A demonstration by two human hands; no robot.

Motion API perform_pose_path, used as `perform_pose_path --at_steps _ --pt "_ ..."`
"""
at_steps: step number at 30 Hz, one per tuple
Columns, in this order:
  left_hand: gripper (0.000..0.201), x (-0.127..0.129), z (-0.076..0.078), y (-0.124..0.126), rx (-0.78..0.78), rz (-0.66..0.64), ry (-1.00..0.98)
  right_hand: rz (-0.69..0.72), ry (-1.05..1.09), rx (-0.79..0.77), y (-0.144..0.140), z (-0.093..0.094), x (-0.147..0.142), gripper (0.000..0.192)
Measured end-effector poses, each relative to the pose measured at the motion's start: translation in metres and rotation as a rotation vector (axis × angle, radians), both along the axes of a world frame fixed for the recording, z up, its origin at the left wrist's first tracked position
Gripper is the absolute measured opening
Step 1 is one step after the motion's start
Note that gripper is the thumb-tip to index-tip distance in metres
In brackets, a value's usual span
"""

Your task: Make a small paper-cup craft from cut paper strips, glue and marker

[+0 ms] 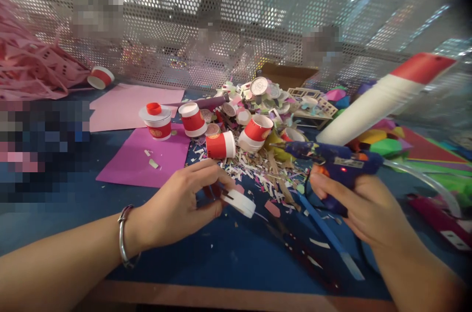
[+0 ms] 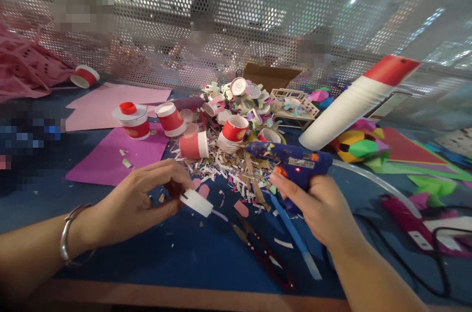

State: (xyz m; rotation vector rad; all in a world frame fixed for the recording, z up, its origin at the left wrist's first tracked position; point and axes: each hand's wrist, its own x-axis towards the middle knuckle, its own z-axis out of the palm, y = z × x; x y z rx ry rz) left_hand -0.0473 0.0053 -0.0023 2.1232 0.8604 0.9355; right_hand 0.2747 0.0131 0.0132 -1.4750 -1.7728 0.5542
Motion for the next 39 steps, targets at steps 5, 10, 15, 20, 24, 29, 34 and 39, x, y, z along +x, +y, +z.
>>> perform_pose_path --at_steps 5,10,15,20,24,29,34,39 --pt "0.028 -0.001 0.002 0.001 -0.002 0.073 0.003 0.154 -0.026 -0.063 -0.022 0.015 -0.013 0.02" --pt "0.026 -0.001 0.004 0.001 0.025 0.102 -0.002 0.265 -0.19 0.03 -0.03 0.024 -0.019 0.02" --pt "0.028 -0.001 0.002 0.0 0.015 0.1 -0.011 0.313 -0.291 0.114 -0.031 0.02 -0.017 0.023" --pt "0.027 -0.001 0.002 -0.001 0.038 0.095 -0.016 0.302 -0.369 0.147 -0.031 0.013 -0.014 0.02" --pt "0.029 -0.001 0.003 -0.002 0.052 0.083 -0.015 0.338 -0.409 0.156 -0.032 0.011 -0.012 0.024" --pt "0.03 -0.002 0.003 -0.002 0.067 0.078 -0.025 0.307 -0.501 0.179 -0.034 0.009 -0.006 0.02" --pt "0.03 -0.002 0.002 -0.003 0.08 0.066 -0.038 0.318 -0.539 0.208 -0.037 0.006 0.0 0.025" --pt "0.031 -0.001 0.0 -0.003 0.102 0.053 -0.015 0.221 -0.601 0.318 -0.04 -0.002 0.005 0.029"
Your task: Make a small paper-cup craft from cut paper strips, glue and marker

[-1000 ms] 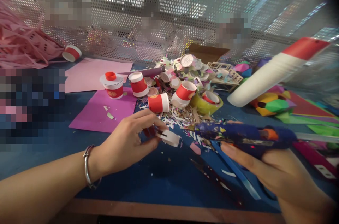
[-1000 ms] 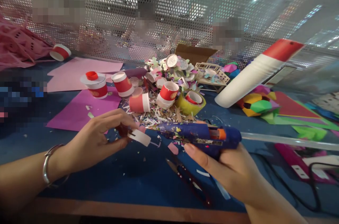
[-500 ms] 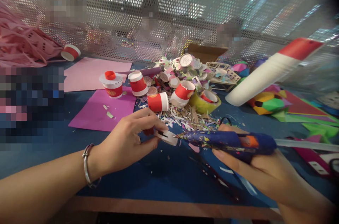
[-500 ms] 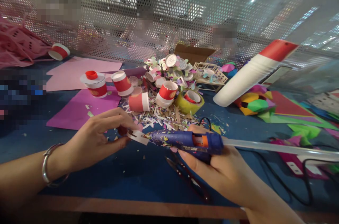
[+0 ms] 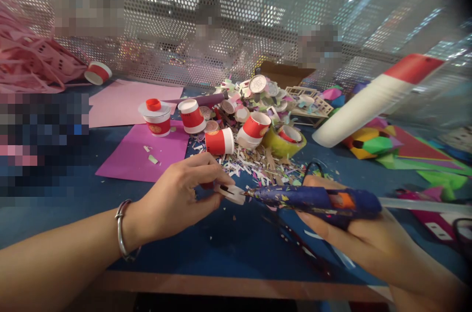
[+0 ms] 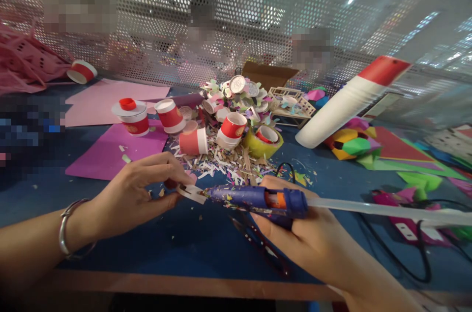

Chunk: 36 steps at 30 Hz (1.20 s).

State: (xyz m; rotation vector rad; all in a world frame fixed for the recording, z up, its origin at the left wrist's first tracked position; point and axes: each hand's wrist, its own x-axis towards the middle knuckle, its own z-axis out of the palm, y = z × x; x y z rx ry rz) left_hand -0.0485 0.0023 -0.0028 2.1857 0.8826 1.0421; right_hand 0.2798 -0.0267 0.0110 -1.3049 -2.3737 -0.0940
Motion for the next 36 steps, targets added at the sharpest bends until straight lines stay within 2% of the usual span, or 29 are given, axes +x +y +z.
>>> perform_pose_path --at_steps 5,9,19,26,31,36 --pt "0.031 0.001 0.001 0.0 0.001 -0.001 0.005 0.091 0.001 0.137 0.004 -0.001 0.0 0.033" --pt "0.031 0.002 0.003 0.001 0.004 0.003 0.008 0.116 -0.033 0.177 0.008 0.001 -0.003 0.033" --pt "0.03 0.0 0.002 -0.001 -0.012 0.004 0.014 0.133 0.048 0.219 0.008 0.002 -0.005 0.015" --pt "0.029 0.0 0.001 -0.002 0.095 0.029 0.079 0.205 0.094 0.088 0.009 0.015 -0.02 0.007" --pt "0.028 -0.001 0.006 -0.006 0.256 0.048 0.168 0.251 0.136 -0.128 0.008 0.026 -0.029 0.015" --pt "0.026 -0.002 0.009 -0.007 0.296 0.037 0.161 0.217 0.143 -0.139 0.006 0.022 -0.025 0.016"
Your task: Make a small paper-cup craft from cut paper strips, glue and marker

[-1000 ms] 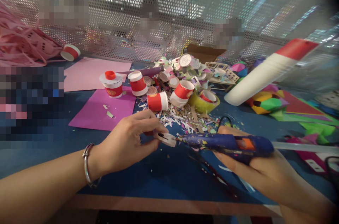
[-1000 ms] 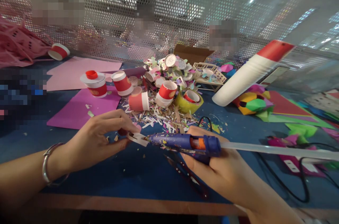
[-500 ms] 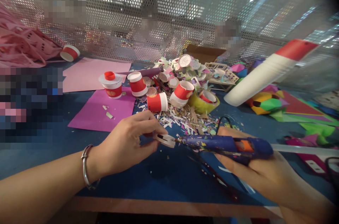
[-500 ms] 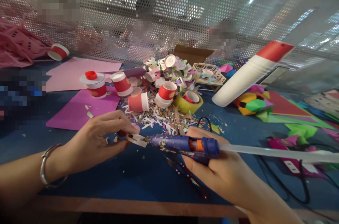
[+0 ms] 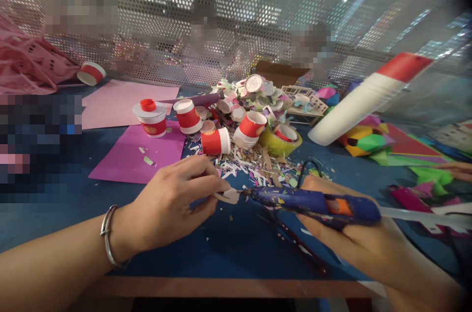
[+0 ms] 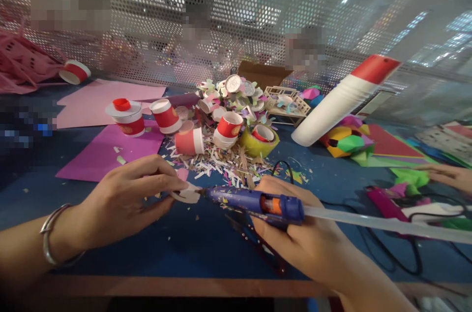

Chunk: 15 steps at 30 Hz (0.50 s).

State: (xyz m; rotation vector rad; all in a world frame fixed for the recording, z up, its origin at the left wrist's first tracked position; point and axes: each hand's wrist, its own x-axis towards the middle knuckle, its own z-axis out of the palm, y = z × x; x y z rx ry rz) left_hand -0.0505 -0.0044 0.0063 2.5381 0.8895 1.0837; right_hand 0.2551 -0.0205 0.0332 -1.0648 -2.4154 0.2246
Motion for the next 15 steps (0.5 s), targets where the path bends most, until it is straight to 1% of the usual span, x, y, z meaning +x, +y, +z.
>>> perform_pose_path --at_steps 2,5,9,12,15 --pt "0.025 0.0 -0.001 0.002 -0.049 -0.009 -0.046 -0.037 0.004 0.016 -0.001 -0.003 0.004 0.015" --pt "0.025 -0.001 -0.004 0.006 -0.19 -0.015 -0.125 -0.085 0.022 0.034 -0.003 -0.004 0.009 0.016" --pt "0.023 -0.001 -0.005 0.011 -0.357 0.007 -0.164 -0.09 0.042 0.03 -0.006 -0.005 0.011 0.017" --pt "0.023 -0.001 -0.004 0.012 -0.419 0.025 -0.171 -0.105 0.061 0.024 -0.008 -0.009 0.014 0.017" --pt "0.023 -0.001 -0.004 0.012 -0.43 0.035 -0.179 -0.111 0.068 0.034 -0.008 -0.012 0.016 0.019"
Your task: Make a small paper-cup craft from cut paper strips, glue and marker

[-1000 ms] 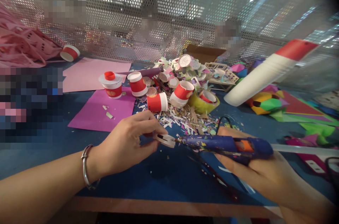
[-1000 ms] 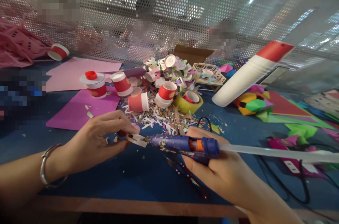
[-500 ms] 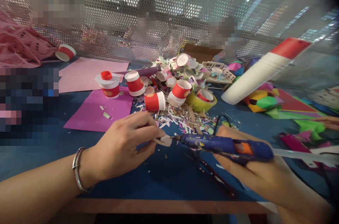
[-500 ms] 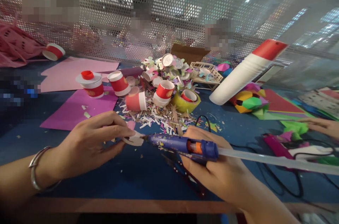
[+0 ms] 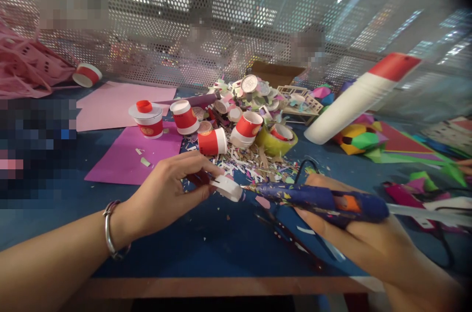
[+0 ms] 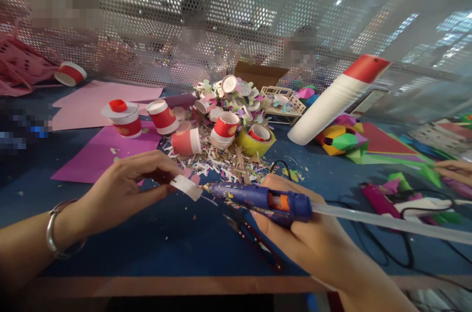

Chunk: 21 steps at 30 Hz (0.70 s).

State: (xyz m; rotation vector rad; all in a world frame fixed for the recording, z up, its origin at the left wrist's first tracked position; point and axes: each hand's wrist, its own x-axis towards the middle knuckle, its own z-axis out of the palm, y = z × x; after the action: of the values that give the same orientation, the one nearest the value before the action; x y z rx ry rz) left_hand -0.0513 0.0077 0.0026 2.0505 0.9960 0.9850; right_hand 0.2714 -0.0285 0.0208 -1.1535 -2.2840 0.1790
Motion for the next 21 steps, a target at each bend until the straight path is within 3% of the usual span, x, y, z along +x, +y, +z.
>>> perform_pose_path --at_steps 9,21 --pt "0.017 -0.0006 -0.0037 0.0013 -0.063 0.031 -0.04 0.036 -0.019 0.007 0.0019 0.0043 -0.0046 0.016" --pt "0.02 0.0006 -0.0007 0.0002 -0.009 0.033 -0.019 0.032 -0.031 0.033 0.0016 0.0033 -0.0012 0.017"
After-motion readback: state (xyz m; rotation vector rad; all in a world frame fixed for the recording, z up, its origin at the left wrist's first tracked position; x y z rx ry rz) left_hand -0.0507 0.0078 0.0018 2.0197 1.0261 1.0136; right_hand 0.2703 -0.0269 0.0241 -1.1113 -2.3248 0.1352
